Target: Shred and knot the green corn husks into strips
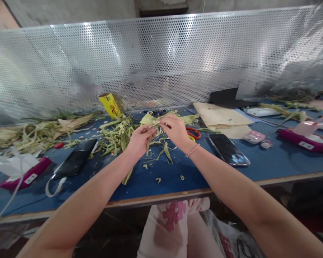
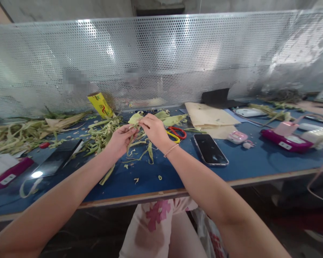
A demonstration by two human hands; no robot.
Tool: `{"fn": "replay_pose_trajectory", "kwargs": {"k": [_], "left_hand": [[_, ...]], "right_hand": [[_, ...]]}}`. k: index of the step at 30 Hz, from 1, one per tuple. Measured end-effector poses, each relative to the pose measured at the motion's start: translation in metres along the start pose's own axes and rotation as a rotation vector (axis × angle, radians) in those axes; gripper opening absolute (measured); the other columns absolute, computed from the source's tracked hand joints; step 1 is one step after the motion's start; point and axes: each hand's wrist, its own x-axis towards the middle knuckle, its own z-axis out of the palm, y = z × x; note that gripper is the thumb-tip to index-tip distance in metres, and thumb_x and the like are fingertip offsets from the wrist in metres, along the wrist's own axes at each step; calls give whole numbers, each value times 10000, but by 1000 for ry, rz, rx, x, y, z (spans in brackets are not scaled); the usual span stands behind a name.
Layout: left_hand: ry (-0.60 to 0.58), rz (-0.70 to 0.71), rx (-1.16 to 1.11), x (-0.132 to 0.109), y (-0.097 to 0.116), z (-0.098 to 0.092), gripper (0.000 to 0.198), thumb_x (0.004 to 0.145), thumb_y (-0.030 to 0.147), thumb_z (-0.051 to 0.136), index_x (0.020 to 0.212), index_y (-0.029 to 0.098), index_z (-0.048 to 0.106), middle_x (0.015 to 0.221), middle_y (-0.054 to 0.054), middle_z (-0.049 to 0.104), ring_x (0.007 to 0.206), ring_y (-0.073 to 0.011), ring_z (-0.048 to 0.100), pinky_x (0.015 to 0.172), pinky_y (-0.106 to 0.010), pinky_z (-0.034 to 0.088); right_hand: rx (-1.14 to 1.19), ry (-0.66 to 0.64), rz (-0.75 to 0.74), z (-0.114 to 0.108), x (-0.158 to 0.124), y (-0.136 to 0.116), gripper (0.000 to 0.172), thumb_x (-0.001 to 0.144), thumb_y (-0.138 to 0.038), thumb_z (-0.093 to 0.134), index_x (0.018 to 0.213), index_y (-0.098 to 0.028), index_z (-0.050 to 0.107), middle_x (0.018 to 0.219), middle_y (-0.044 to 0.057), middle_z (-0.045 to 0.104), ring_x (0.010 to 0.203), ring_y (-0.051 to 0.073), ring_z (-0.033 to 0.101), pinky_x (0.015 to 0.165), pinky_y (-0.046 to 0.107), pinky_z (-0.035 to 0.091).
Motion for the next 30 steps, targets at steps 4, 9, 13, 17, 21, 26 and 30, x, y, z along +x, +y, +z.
{"fn": "replay_pose_trajectory", "kwargs": {"k": [4, 9, 13, 17, 21, 26, 30], "left_hand": [[-8, 49, 14, 1, 0, -2, 226, 497, 110, 754, 653, 126, 590, 574, 18, 612, 534, -55, 552, 574, -188, 439], [-66, 70, 45, 0, 0, -3, 199, 491, 129, 752, 632, 114, 614, 564, 13, 606, 525, -46, 531, 561, -178, 424], [-76, 88, 40, -2, 1, -2, 191, 503, 147, 746, 657, 131, 634, 598, 9, 617, 562, -62, 550, 589, -196, 440], [-100, 71, 36, -3, 3, -2, 208, 496, 164, 754, 668, 138, 640, 593, 12, 613, 569, -69, 556, 595, -205, 447], [-69, 78, 52, -1, 1, -4, 222, 476, 208, 773, 633, 125, 640, 571, 7, 605, 547, -66, 539, 586, -210, 441], [-38, 158, 124, 3, -3, -7, 234, 473, 260, 777, 625, 126, 658, 552, 6, 603, 525, -62, 514, 564, -208, 423], [-19, 178, 129, 3, -4, -7, 241, 464, 278, 778, 620, 134, 665, 556, 3, 609, 527, -69, 516, 566, -217, 425]], "right_hand": [[-12, 88, 59, -3, 1, -3, 149, 773, -124, 504, 774, -196, 635, 756, 21, 590, 698, 121, 541, 645, 272, 453], [20, 30, 26, -1, -1, -3, 142, 763, -130, 521, 747, -196, 646, 736, 23, 584, 693, 125, 538, 635, 270, 451], [40, -30, 18, 3, -2, -3, 133, 769, -152, 530, 743, -198, 652, 753, 28, 602, 718, 134, 558, 647, 276, 462], [44, -32, 6, 5, -3, -1, 148, 779, -168, 526, 715, -190, 658, 730, 32, 608, 710, 135, 567, 665, 279, 469], [58, -62, 1, 7, -3, 3, 168, 786, -162, 516, 750, -199, 676, 736, 33, 611, 714, 131, 571, 671, 274, 475], [114, -103, -4, 9, -3, 5, 153, 771, -152, 545, 760, -210, 686, 737, 25, 609, 699, 126, 559, 657, 271, 468], [178, -125, 63, 8, -2, 3, 126, 756, -160, 573, 737, -213, 686, 699, 8, 588, 684, 120, 542, 647, 269, 456]]}}
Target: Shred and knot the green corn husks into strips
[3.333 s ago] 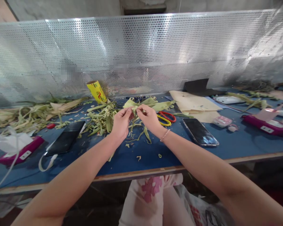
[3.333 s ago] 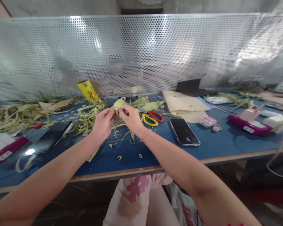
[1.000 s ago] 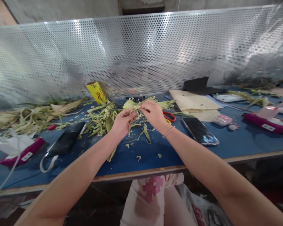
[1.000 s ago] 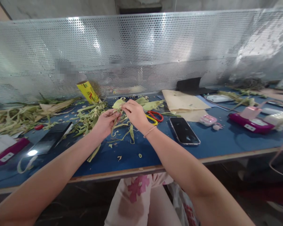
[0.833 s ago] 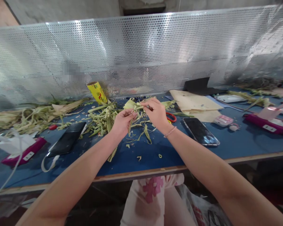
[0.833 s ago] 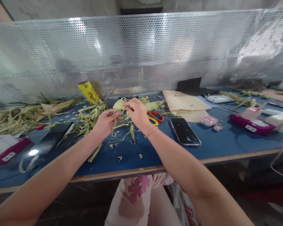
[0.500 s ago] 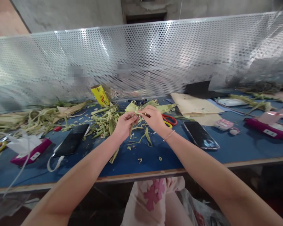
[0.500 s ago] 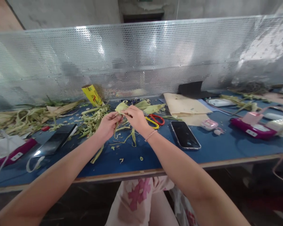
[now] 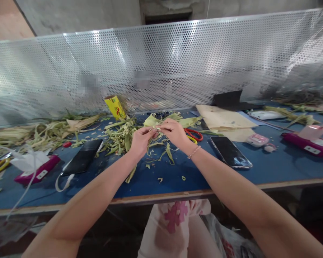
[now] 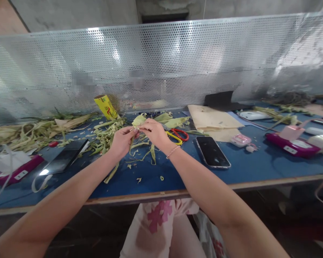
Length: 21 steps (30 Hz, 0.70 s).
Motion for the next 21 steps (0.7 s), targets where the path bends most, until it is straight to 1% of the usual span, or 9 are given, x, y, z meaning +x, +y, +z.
{"fn": "replay_pose_trajectory", "kwargs": {"k": [4, 6, 10, 13, 17, 21], "left_hand": [[4, -51, -58, -1, 0, 1, 263, 428, 270, 791, 605, 133, 653, 558, 4, 607, 537, -78, 529, 592, -234, 431], [10, -60, -69, -2, -1, 2, 253, 439, 262, 786, 607, 133, 647, 558, 9, 600, 540, -78, 528, 587, -231, 423], [17, -8, -62, -2, -5, 2, 206, 497, 251, 757, 623, 129, 647, 560, 18, 583, 525, -62, 495, 554, -212, 390], [29, 0, -66, -2, -6, 3, 198, 500, 243, 751, 625, 128, 649, 546, 20, 572, 516, -59, 480, 544, -212, 378], [40, -33, -108, -2, -3, 4, 199, 473, 228, 756, 607, 129, 646, 559, 13, 583, 511, -58, 478, 539, -214, 375], [18, -37, -126, -2, 0, 3, 155, 471, 187, 737, 567, 129, 631, 529, 21, 557, 501, -56, 465, 525, -210, 364]], "right_hand": [[35, -31, 60, -2, 2, -2, 106, 754, -189, 580, 704, -192, 674, 687, 4, 568, 683, 114, 527, 646, 263, 442], [34, -51, 64, -3, 3, -2, 116, 765, -197, 562, 711, -183, 664, 704, 9, 566, 692, 113, 524, 652, 260, 438], [27, -78, 65, -2, 3, 0, 142, 777, -168, 518, 699, -165, 636, 746, 22, 567, 717, 114, 524, 680, 262, 431], [29, -74, 104, 0, 3, 0, 134, 763, -149, 518, 682, -162, 623, 735, 21, 560, 712, 115, 522, 674, 258, 422], [30, -54, 165, 2, 3, -4, 90, 728, -146, 551, 659, -163, 606, 701, 8, 549, 653, 104, 499, 618, 242, 398], [15, -43, 245, 3, 2, -10, 32, 713, -182, 571, 688, -163, 575, 692, -5, 559, 518, 71, 402, 524, 230, 351]]}}
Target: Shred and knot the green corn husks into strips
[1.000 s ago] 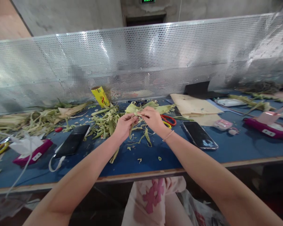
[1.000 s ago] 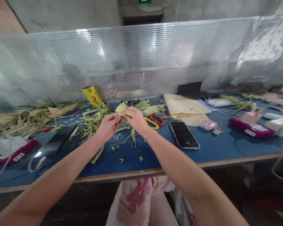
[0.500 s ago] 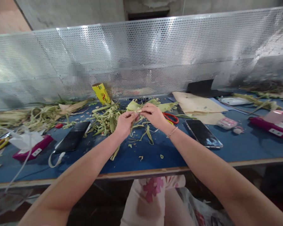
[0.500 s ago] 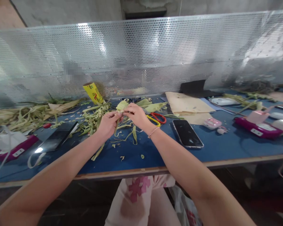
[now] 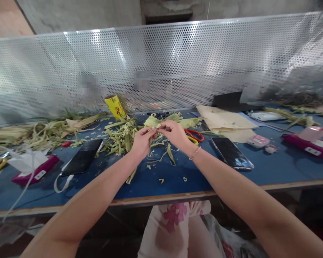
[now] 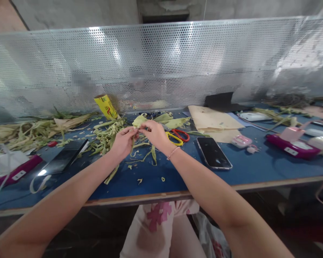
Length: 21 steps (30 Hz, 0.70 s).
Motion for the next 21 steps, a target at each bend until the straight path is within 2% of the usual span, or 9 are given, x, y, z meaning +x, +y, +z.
{"fn": "replay_pose_trajectory", "kwargs": {"k": [2, 5, 7, 10, 13, 17, 21], "left_hand": [[-8, 18, 17, 0, 0, 0, 124, 488, 174, 716, 560, 128, 625, 514, 24, 540, 495, -53, 452, 513, -207, 353], [24, 27, 19, 3, 0, 0, 104, 500, 167, 692, 546, 132, 605, 504, 31, 520, 488, -51, 444, 500, -203, 345], [73, 5, -3, 5, 1, -1, 119, 480, 160, 688, 545, 136, 591, 507, 36, 522, 480, -51, 447, 494, -201, 347], [128, -42, -27, 8, 3, -3, 149, 452, 155, 683, 556, 142, 577, 502, 42, 525, 460, -54, 445, 482, -202, 348], [138, -47, 2, 10, 3, -5, 152, 457, 166, 677, 556, 147, 563, 488, 48, 510, 446, -52, 433, 475, -202, 339], [42, 66, 224, 7, -1, -6, 102, 526, 182, 660, 574, 151, 576, 476, 52, 481, 457, -50, 414, 480, -201, 311], [-32, 164, 447, 1, -4, -5, 80, 594, 217, 643, 605, 153, 598, 512, 45, 490, 484, -56, 414, 498, -208, 312]], "right_hand": [[26, -11, 26, 0, -2, -2, 63, 715, -197, 567, 771, -170, 562, 710, -6, 574, 504, 66, 397, 516, 227, 350], [84, -10, 46, 0, -3, -4, 275, 708, -208, 576, 972, -189, 503, 739, -12, 581, 513, 72, 442, 518, 225, 365], [124, 24, 58, -2, -2, -3, 341, 723, -221, 562, 1047, -191, 459, 747, -7, 586, 550, 88, 490, 544, 232, 391], [192, 106, 104, -9, 4, 0, 176, 795, -227, 450, 953, -170, 502, 735, 19, 606, 651, 112, 558, 634, 258, 432], [205, 200, 153, -16, 10, 4, 126, 800, -205, 429, 827, -167, 546, 726, 29, 627, 718, 123, 591, 722, 285, 445], [223, 274, 140, -18, 9, -1, 110, 766, -200, 490, 809, -166, 586, 772, 38, 653, 768, 133, 609, 757, 294, 451], [120, 234, 95, -12, 0, -14, 133, 760, -238, 524, 816, -176, 628, 817, 39, 662, 714, 133, 592, 673, 275, 456]]}}
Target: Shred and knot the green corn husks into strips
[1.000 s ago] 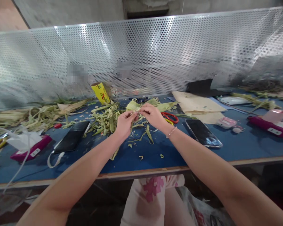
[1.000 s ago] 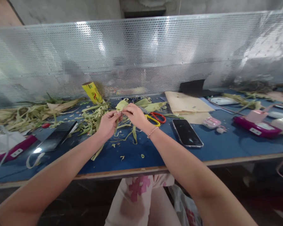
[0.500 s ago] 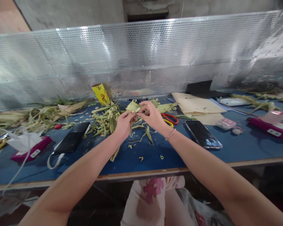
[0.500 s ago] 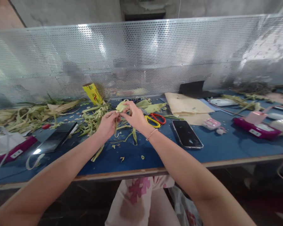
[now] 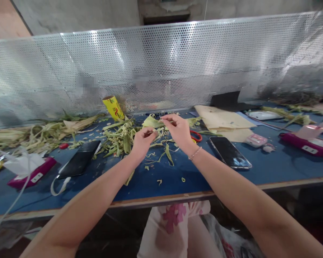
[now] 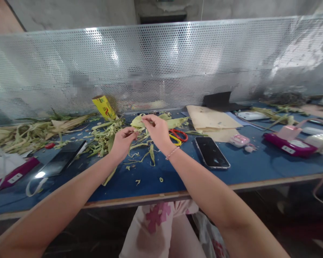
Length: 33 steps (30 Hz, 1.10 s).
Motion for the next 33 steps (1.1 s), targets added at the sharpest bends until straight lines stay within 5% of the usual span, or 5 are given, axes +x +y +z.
{"fn": "replay_pose_trajectory", "kwargs": {"k": [5, 9, 19, 33], "left_hand": [[7, 17, -47, -2, 1, 3, 99, 600, 235, 650, 636, 152, 610, 558, 38, 523, 512, -63, 432, 525, -213, 339], [62, -44, -161, 0, 2, 4, 140, 569, 247, 679, 638, 152, 602, 536, 42, 516, 503, -62, 435, 524, -216, 348], [10, -211, -416, -3, 11, 6, 214, 517, 257, 739, 625, 136, 600, 563, 41, 523, 519, -45, 456, 548, -204, 385], [5, -313, -495, -2, 14, 4, 247, 489, 222, 763, 644, 135, 590, 586, 42, 544, 518, -40, 471, 536, -192, 395]], "right_hand": [[-208, -108, -206, 7, -9, 3, 131, 768, -201, 522, 772, -202, 653, 786, 15, 659, 721, 135, 588, 695, 268, 453], [-233, -63, -328, 11, -7, 12, 132, 774, -193, 530, 754, -197, 660, 870, 44, 626, 830, 151, 574, 741, 291, 468], [-244, -131, -283, 9, -6, 11, 174, 795, -205, 502, 813, -180, 673, 935, 76, 526, 792, 142, 523, 699, 309, 468], [-240, -256, -239, 1, -2, 5, 220, 746, -109, 497, 842, -177, 683, 713, 25, 569, 624, 108, 488, 611, 253, 407]]}}
